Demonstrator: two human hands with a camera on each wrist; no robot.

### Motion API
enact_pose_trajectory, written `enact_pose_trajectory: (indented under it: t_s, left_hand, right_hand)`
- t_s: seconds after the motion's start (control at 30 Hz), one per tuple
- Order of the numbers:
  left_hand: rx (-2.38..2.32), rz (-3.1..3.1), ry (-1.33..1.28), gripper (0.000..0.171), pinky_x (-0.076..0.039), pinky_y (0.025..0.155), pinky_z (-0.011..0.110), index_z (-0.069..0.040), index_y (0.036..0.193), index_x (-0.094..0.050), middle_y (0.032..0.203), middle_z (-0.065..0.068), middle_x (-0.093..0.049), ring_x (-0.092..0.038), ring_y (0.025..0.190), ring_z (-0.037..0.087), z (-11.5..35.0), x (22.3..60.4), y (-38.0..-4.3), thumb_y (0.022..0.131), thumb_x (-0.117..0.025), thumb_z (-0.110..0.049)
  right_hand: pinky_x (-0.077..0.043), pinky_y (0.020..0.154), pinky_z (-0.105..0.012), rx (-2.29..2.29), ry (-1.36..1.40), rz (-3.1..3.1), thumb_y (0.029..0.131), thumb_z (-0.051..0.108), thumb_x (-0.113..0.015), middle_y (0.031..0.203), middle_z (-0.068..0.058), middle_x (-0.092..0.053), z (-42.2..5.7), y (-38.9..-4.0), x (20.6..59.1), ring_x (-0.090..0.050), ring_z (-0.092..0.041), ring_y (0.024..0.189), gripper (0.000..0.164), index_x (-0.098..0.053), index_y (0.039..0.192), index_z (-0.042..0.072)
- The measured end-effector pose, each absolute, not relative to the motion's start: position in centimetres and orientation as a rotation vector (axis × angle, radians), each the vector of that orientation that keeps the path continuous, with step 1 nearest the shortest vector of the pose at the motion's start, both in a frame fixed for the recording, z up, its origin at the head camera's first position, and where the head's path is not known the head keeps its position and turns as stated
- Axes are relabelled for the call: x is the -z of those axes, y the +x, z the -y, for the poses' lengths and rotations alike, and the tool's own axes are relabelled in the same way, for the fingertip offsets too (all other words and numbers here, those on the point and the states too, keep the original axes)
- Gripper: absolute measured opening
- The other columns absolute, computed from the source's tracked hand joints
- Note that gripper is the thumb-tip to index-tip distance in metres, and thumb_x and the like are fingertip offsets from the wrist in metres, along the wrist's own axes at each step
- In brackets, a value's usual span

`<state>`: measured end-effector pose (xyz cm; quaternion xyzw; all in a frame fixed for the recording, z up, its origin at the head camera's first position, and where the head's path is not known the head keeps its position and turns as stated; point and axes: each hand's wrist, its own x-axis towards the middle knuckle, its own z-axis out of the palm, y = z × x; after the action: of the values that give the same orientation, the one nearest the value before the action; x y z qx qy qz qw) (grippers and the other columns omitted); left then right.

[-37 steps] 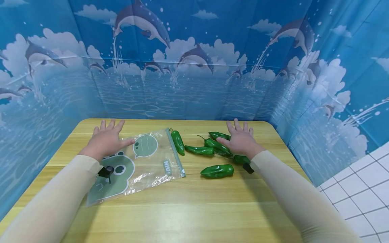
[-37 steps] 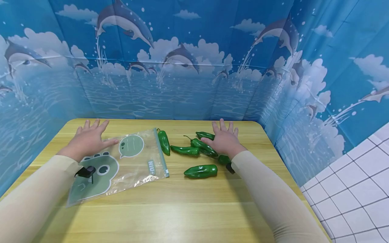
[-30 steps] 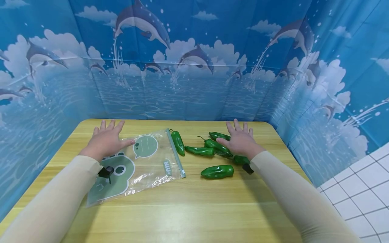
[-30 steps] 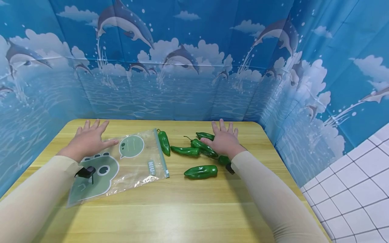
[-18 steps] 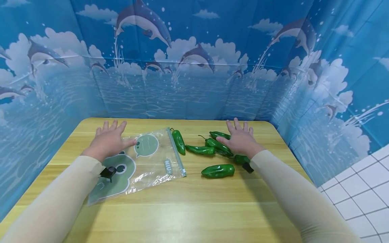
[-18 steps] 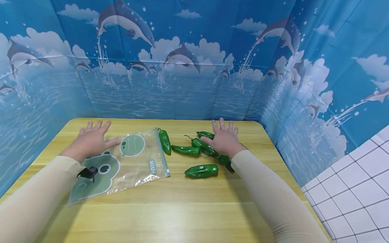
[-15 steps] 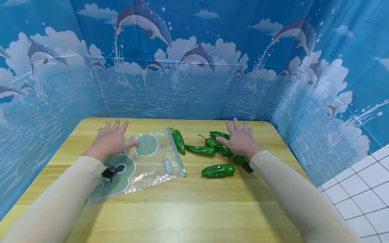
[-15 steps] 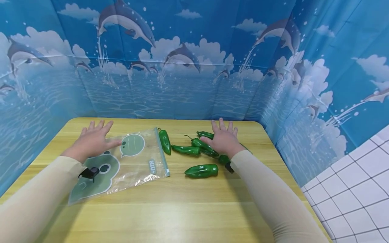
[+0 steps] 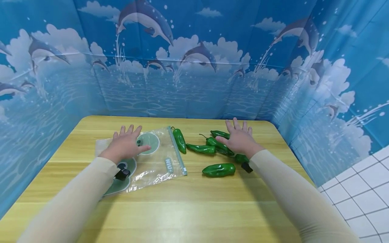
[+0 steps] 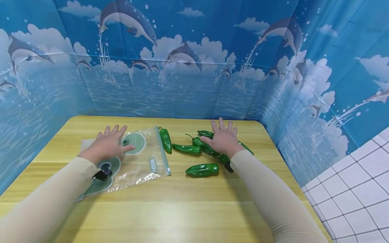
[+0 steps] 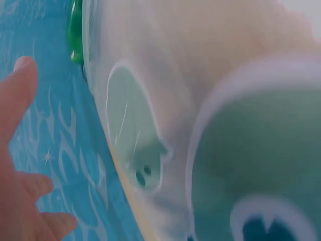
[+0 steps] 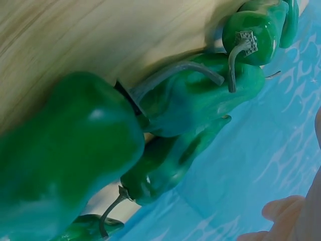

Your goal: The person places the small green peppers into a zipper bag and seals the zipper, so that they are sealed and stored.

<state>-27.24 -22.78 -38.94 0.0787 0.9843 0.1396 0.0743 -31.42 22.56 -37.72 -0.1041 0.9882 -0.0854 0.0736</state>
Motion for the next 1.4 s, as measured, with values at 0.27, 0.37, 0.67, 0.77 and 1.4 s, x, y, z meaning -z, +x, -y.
enact_pose_trajectory:
  t_s: [0.27, 0.37, 0.67, 0.77, 1.4]
  left_hand:
    - [-0.429, -2.869, 0.302, 0.105, -0.002, 0.123, 0.079, -0.013, 0.171, -0.015, 0.174, 0.029, -0.008, 0.002, 0.157, 0.06, 20.2, 40.5, -27.3, 0.095, -0.059, -0.073]
    - [-0.413, -2.824, 0.334, 0.105, -0.004, 0.124, 0.079, -0.013, 0.171, -0.014, 0.174, 0.028, -0.006, 0.001, 0.158, 0.059, 19.3, 40.9, -27.1, 0.096, -0.058, -0.072]
    - [-0.4, -2.738, 0.422, 0.109, -0.009, 0.122, 0.079, -0.017, 0.171, -0.013, 0.175, 0.026, 0.0, 0.002, 0.157, 0.059, 17.2, 41.2, -26.3, 0.092, -0.06, -0.075]
    - [-0.409, -2.685, 0.418, 0.108, -0.01, 0.121, 0.081, -0.019, 0.171, -0.012, 0.175, 0.025, 0.003, 0.004, 0.157, 0.058, 17.0, 41.2, -26.0, 0.092, -0.061, -0.075]
    - [-0.37, -2.623, 0.489, 0.097, -0.007, 0.122, 0.081, -0.027, 0.169, -0.028, 0.178, 0.018, -0.005, 0.001, 0.161, 0.052, 18.1, 41.4, -25.5, 0.091, -0.07, -0.066]
  right_hand:
    - [0.005, 0.121, -0.081, 0.286, -0.312, -2.975, 0.1, 0.077, -0.041, 0.176, -0.023, 0.01, -22.2, -31.6, 38.2, 0.014, -0.064, 0.154, 0.1, -0.001, 0.172, 0.019]
    - [0.004, 0.121, -0.081, 0.285, -0.311, -2.977, 0.101, 0.076, -0.042, 0.176, -0.022, 0.01, -22.1, -31.5, 38.2, 0.012, -0.064, 0.155, 0.1, -0.002, 0.172, 0.019]
    - [0.002, 0.123, -0.08, 0.249, -0.303, -2.966, 0.099, 0.08, -0.039, 0.177, -0.021, 0.009, -21.6, -31.1, 38.1, 0.01, -0.063, 0.156, 0.102, -0.001, 0.172, 0.019]
    - [0.002, 0.123, -0.08, 0.251, -0.303, -2.967, 0.1, 0.077, -0.04, 0.177, -0.022, 0.008, -21.4, -31.0, 38.2, 0.01, -0.063, 0.156, 0.1, -0.001, 0.172, 0.019]
    - [-0.004, 0.127, -0.074, 0.367, -0.501, -2.928, 0.103, 0.072, -0.044, 0.178, -0.019, 0.002, -16.9, -29.3, 40.3, 0.007, -0.054, 0.16, 0.094, -0.008, 0.172, 0.019]
